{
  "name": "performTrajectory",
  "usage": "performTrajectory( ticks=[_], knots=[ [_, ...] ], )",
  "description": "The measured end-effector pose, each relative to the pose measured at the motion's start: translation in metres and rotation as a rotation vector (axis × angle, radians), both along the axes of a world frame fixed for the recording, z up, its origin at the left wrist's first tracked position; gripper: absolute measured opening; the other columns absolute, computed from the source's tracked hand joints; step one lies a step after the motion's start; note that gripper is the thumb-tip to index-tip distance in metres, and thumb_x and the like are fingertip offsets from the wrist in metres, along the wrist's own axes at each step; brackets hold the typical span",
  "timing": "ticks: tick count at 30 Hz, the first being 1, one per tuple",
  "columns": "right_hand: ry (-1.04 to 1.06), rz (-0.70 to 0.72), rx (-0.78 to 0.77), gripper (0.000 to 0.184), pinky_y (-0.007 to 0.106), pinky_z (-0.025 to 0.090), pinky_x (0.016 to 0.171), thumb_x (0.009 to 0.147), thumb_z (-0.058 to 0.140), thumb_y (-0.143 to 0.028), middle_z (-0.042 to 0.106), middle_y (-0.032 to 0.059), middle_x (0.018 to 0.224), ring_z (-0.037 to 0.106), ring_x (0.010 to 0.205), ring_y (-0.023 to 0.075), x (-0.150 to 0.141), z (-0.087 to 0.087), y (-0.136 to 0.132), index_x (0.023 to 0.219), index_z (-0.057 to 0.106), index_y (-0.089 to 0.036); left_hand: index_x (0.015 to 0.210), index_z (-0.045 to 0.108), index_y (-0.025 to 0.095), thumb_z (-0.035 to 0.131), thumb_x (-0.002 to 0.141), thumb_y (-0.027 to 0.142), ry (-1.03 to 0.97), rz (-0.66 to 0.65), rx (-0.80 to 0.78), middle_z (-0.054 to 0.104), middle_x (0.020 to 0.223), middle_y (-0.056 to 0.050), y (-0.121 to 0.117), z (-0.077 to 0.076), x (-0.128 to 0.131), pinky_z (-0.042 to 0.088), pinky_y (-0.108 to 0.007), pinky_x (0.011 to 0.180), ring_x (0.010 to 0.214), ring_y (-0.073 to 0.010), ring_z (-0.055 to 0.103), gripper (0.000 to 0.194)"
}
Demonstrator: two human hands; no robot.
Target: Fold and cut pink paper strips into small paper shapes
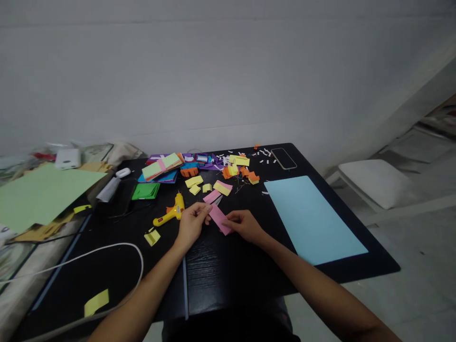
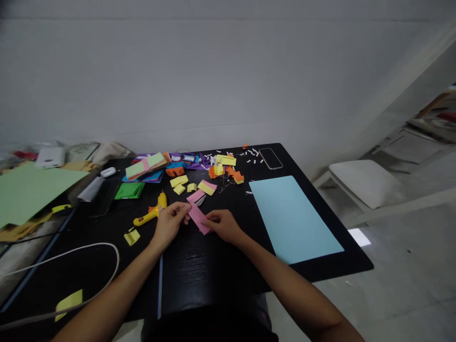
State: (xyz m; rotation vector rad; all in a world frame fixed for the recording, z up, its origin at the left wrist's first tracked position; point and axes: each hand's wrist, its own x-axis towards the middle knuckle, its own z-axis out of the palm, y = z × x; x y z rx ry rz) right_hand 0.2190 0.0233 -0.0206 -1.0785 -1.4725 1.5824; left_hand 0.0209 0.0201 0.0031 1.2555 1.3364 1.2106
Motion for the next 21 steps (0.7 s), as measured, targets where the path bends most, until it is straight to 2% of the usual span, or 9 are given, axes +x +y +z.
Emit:
performTrajectory(
  ticks=[5,9,11,16,21],
  knots=[
    [0.022,-0.062,0.092,0.03,0.03,0.054,0.075,0.08,0.076,-0.045,0.075,0.0043,0.087,0.069,0.079,0.0177,0.0,0.003,0.0,0.091,0.073,-0.017,0.082,0.072,0.015,0.074,0.08,0.048,-0.01,-0.151,-0.036,0.066,0.06,-0.001,-0.004,-0.001,0.006,0.049,-0.024,0.054,0.053,-0.0132,0.06,0.033],
    [0.023,-0.108,0.1,0.027,0.031,0.054,0.077,0.081,0.074,-0.043,0.073,0.0036,0.084,0.067,0.078,0.0172,0.0,0.002,0.002,0.086,0.071,-0.017,0.091,0.072,0.016,0.068,0.085,0.049,-0.014,-0.221,-0.024,0.069,0.071,-0.002,-0.007,-0.001,0.011,0.052,-0.026,0.058,0.059,-0.0137,0.062,0.034],
    [0.05,-0.134,0.104,0.026,0.031,0.055,0.078,0.08,0.075,-0.041,0.072,0.0035,0.086,0.068,0.08,0.0172,0.0,0.001,0.002,0.088,0.069,-0.017,0.096,0.072,0.016,0.069,0.085,0.047,-0.004,-0.229,-0.012,0.069,0.075,-0.002,-0.008,-0.002,0.011,0.052,-0.026,0.06,0.062,-0.0137,0.062,0.033],
    [0.099,-0.136,0.123,0.037,0.03,0.056,0.078,0.08,0.075,-0.034,0.071,0.0022,0.09,0.069,0.082,0.016,0.0,0.002,0.001,0.113,0.065,-0.02,0.094,0.07,0.015,0.072,0.082,0.04,0.006,-0.204,-0.001,0.066,0.072,-0.001,-0.007,-0.007,0.01,0.05,-0.024,0.061,0.061,-0.0118,0.059,0.028],
    [0.094,-0.134,0.105,0.026,0.029,0.057,0.07,0.082,0.072,-0.033,0.071,0.0022,0.086,0.069,0.078,0.0163,-0.002,0.005,-0.002,0.103,0.065,-0.02,0.096,0.07,0.015,0.073,0.08,0.036,0.001,-0.179,0.006,0.065,0.075,-0.001,-0.007,-0.009,0.01,0.048,-0.023,0.061,0.063,-0.011,0.057,0.026]
  ],
)
